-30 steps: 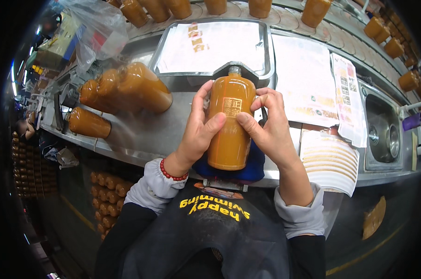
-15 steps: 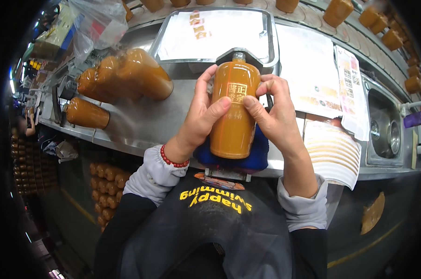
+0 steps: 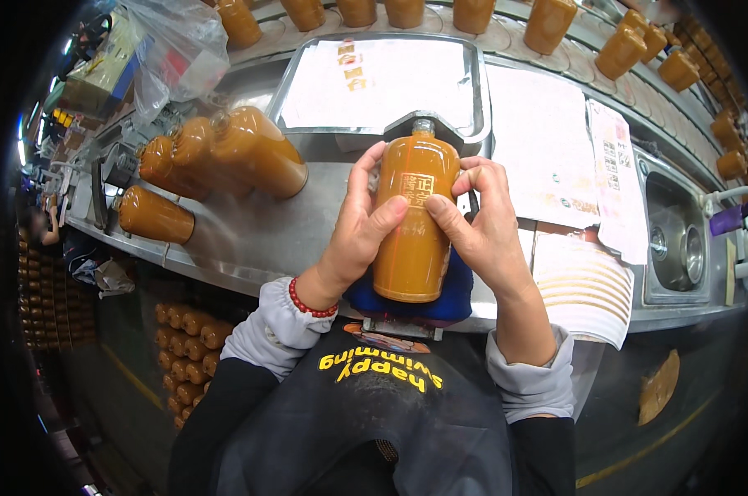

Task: The person rinses a metal bowl in a sink, then repeatedly applies adhesive labels to amber-colored bottles. They peel labels from a sheet, position them on each bottle, and smooth them with a cloth. Finished bottles are placed on a tray.

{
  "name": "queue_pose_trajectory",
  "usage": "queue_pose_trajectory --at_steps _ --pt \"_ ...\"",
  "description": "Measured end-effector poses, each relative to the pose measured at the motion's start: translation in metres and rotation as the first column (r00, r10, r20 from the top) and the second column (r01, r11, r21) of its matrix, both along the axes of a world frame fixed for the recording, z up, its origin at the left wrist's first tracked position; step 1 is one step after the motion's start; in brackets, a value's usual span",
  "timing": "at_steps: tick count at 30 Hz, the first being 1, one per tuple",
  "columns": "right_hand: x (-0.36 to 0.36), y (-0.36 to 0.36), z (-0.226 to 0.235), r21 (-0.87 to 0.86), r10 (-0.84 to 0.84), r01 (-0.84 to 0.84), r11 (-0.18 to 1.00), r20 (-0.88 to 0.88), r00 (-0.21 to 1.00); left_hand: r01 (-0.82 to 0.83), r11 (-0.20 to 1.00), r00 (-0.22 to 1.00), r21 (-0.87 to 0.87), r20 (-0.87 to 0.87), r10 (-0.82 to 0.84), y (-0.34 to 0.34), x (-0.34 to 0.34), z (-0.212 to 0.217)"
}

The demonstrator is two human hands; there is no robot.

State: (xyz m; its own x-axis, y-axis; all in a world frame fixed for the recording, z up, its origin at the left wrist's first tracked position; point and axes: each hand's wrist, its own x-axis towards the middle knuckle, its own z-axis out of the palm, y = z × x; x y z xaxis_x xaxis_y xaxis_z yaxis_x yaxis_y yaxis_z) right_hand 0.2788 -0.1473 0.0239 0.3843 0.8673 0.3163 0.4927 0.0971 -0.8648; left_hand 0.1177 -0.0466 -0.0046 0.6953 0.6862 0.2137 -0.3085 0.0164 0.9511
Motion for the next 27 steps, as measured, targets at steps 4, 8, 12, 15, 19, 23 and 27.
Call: queue_pose_trajectory --at_steps 4,8,12,15,19,23,27 --pt "0.002 -0.002 -0.002 -0.013 0.0 0.0 1.0 0.01 1.0 0.025 1.0 0.999 -0.018 0.024 -0.025 0.0 -0.001 -0.002" --pt "0.002 -0.013 0.0 0.072 -0.038 0.041 0.997 -0.046 0.998 0.047 0.999 0.999 0.013 -0.008 -0.047 0.001 -0.006 0.0" --pt "-0.018 -0.042 0.035 0.105 -0.044 0.09 0.99 -0.374 0.927 0.069 0.997 0.998 0.017 -0.008 -0.069 0.004 -0.004 -0.003" --pt "-0.042 -0.059 0.039 -0.092 -0.053 -0.003 0.996 -0.6 0.798 0.073 0.997 0.997 0.002 -0.009 -0.073 0.004 -0.005 -0.002" --pt "-0.052 -0.054 0.021 -0.143 -0.067 -0.006 0.99 -0.496 0.865 0.072 0.997 0.997 0.01 -0.01 -0.072 0.007 -0.005 -0.007" --pt "-0.052 -0.05 0.019 -0.137 -0.079 0.016 0.99 -0.466 0.881 0.081 0.996 0.997 0.038 0.0 -0.081 0.008 -0.004 -0.004" --pt "-0.054 -0.047 0.017 -0.15 -0.093 0.029 0.988 -0.437 0.895 0.067 0.996 0.998 0.053 -0.023 -0.066 0.009 -0.005 -0.006"
